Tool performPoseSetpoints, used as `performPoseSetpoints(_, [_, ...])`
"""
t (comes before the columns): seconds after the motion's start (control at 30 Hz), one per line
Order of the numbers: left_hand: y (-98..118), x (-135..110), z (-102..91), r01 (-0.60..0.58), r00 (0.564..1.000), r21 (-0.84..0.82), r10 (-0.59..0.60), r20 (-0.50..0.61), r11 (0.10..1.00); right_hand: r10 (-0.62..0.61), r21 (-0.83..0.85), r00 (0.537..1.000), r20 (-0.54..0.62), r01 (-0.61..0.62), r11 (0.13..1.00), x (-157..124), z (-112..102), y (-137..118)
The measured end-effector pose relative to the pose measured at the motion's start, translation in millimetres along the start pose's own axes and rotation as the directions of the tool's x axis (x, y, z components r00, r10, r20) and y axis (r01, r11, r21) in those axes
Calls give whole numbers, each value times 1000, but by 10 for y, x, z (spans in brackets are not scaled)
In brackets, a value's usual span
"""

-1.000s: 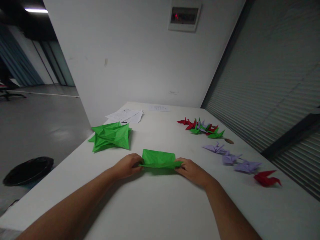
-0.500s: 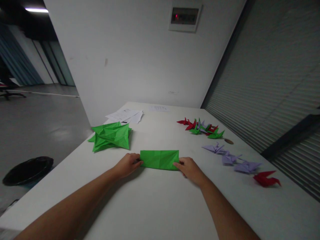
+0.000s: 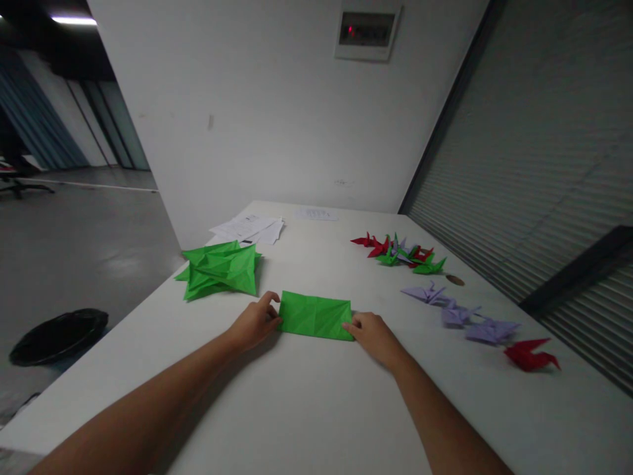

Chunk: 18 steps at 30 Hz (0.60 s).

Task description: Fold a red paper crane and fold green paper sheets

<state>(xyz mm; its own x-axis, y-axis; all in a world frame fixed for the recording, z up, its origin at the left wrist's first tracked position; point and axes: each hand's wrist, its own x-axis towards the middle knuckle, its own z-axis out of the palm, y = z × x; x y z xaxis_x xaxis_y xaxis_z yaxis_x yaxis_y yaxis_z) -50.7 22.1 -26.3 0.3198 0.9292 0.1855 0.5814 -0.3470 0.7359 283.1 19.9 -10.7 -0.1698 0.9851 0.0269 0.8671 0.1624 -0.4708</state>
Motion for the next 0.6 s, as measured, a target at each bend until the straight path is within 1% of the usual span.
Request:
performPoseSetpoints(0.07, [21,6,-13,-46,999,86,46,4,995,5,-46,1000,13,-4,999,-10,-4,-34])
performPoseSetpoints(0.17, [13,27,-17,-156,987,233,157,16,960,28,-103,999,29,-25,994,-23,-5,-80])
performPoseSetpoints(0.27, [-14,44,-4,-257,966,302,249,66,918,69,-146,997,34,-63,987,-35,6,-113])
performPoseSetpoints(0.37, [15,37,3,-295,955,391,269,123,872,76,-216,996,36,-67,974,-52,9,-149])
performPoseSetpoints(0.47, [112,11,-2,-305,952,482,264,153,821,70,-277,997,45,-55,959,-78,-15,-202])
performPoseSetpoints(0.53, [174,-3,2,-323,946,503,283,158,801,79,-303,996,50,-60,951,-94,-41,-239])
performPoseSetpoints(0.6, [198,-6,24,-364,931,502,328,161,785,88,-318,995,51,-67,946,-103,-65,-265])
